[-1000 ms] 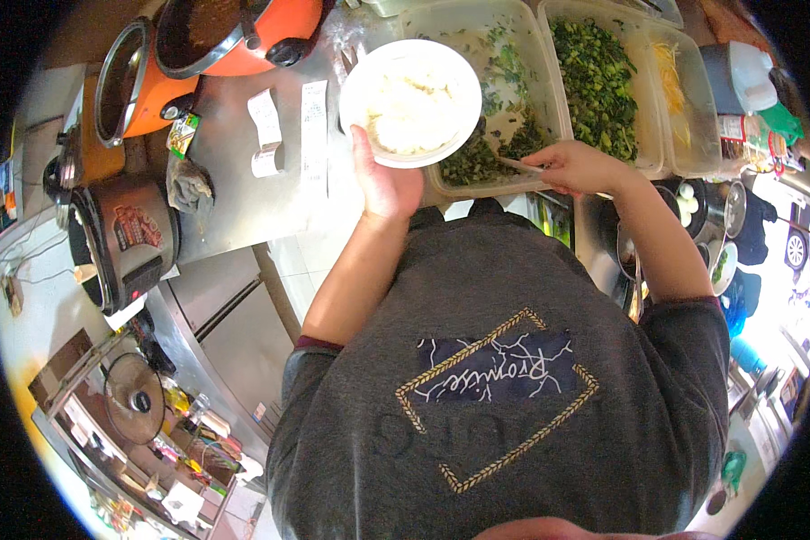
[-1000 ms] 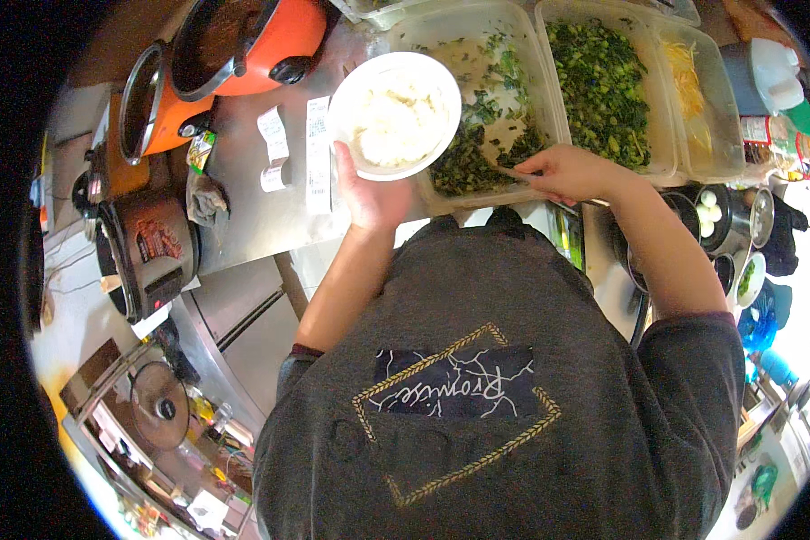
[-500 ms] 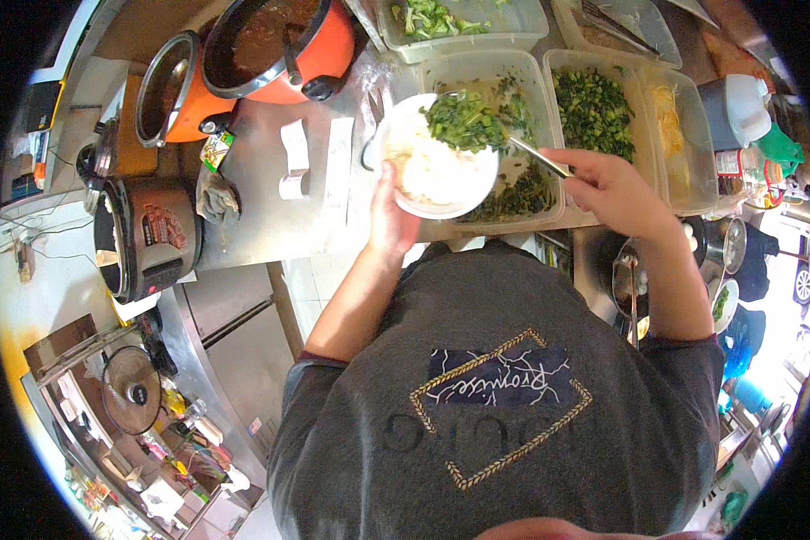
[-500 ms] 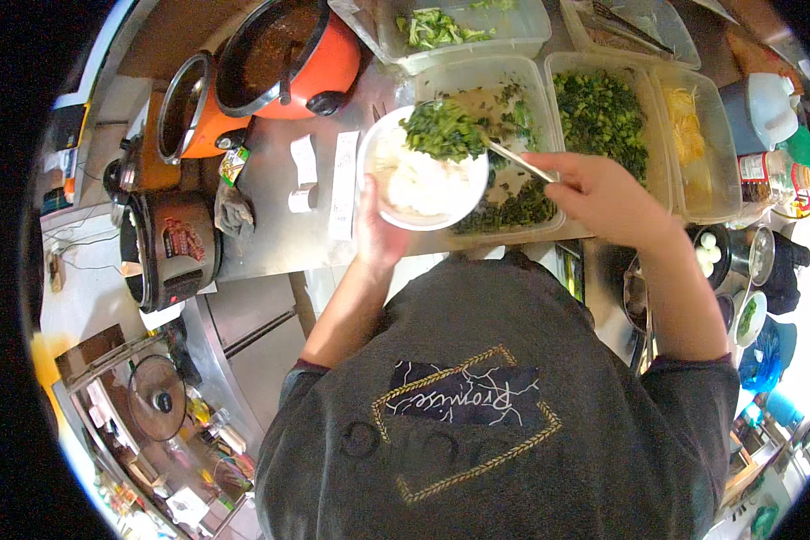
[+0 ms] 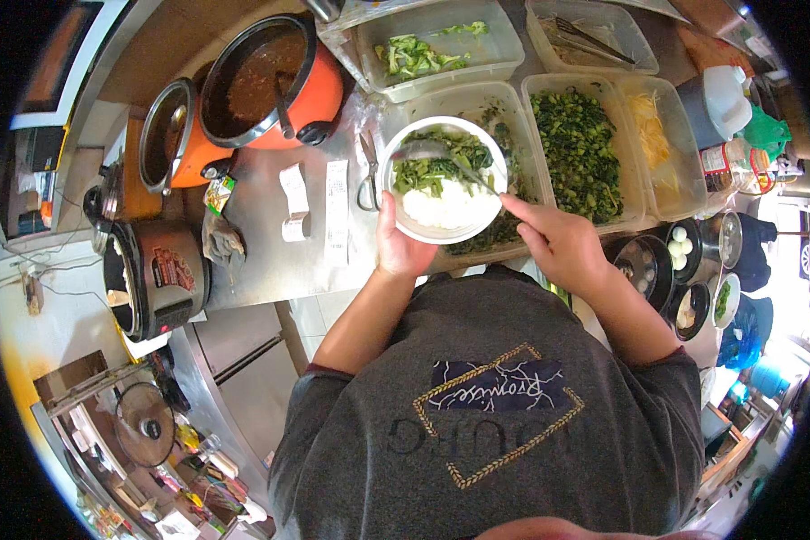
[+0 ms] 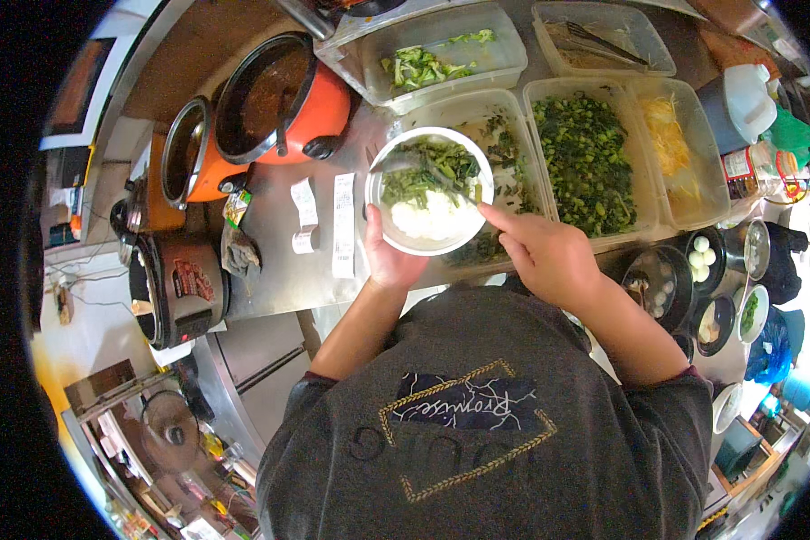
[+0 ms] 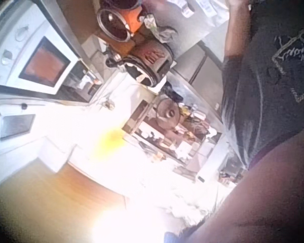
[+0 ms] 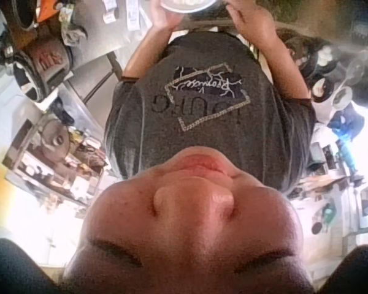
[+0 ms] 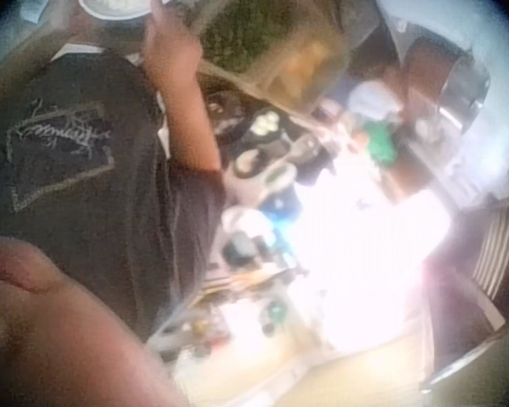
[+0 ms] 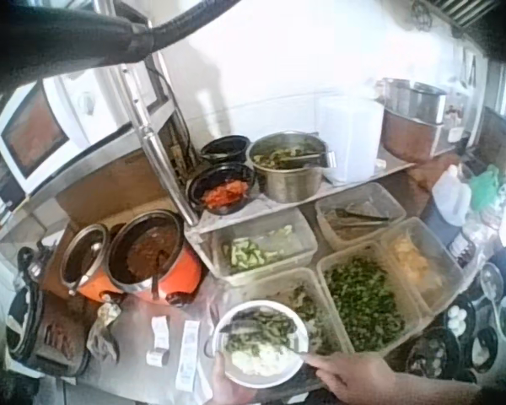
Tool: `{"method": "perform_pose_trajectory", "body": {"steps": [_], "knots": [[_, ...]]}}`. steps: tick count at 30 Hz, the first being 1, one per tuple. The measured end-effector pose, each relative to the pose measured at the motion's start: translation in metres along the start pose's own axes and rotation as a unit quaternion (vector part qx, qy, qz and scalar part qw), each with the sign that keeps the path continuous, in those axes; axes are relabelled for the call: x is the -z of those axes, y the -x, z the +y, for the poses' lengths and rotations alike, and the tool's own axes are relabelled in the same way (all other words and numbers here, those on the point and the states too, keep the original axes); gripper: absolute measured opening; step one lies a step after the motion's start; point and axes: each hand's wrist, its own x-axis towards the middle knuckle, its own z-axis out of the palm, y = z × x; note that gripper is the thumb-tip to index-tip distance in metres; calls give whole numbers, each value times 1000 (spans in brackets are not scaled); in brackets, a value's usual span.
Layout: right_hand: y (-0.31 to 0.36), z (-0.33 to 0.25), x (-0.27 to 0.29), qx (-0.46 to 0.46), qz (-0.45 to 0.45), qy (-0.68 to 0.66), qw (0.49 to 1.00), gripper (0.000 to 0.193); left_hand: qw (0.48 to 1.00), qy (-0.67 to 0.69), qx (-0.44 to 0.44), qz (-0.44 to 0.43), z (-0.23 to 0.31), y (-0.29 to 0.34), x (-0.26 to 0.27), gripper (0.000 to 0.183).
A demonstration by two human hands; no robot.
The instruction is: The person scoops rice into a bowl, adds cooked vegetables and a meat sauce, then seals the bowl with a lid. They place the bowl into a plastic bag, add a receipt, and tie the bag. The person also fills a plastic cup with water and places it into the bag before closing it.
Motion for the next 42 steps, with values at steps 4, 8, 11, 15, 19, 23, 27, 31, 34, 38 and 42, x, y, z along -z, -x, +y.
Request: {"method": "perform_pose_trajectory", "body": {"steps": [4, 8, 11, 15, 19, 23, 27, 31, 34, 38, 42], "knots": [[3, 39, 10, -71, 38, -3, 997, 40, 999, -25, -42, 4, 8, 7, 18, 73], [-9, 82, -3, -27, -70, 139, 987, 36, 989, -68, -95, 85, 20, 18, 36, 67], [-27, 116, 12, 29, -91, 225, 970, 39, 992, -53, -99, 64, 28, 33, 39, 72], [-113, 206, 96, 7, 121, 233, 965, 38, 980, -46, -122, 150, 30, 48, 27, 76], [-195, 306, 140, -233, 40, 415, 878, 58, 977, -54, -142, 147, 23, 54, 13, 76], [-222, 337, 149, -328, -165, 417, 832, 62, 969, -37, -152, 188, 18, 58, 7, 76], [-212, 278, 181, -281, -49, 387, 877, 55, 962, -11, -148, 231, 21, 60, 15, 76], [-218, 200, 157, -168, -90, 345, 919, 45, 962, 3, -137, 238, 25, 49, 28, 78], [-252, 178, 96, -155, -185, 440, 865, 39, 969, 4, -126, 210, 28, 35, 34, 77], [-305, 189, 27, -131, -216, 500, 828, 29, 971, -12, -118, 206, 31, 23, 34, 78], [-336, 186, -12, -74, -136, 498, 853, 33, 968, -19, -124, 218, 34, 15, 35, 80]]}}
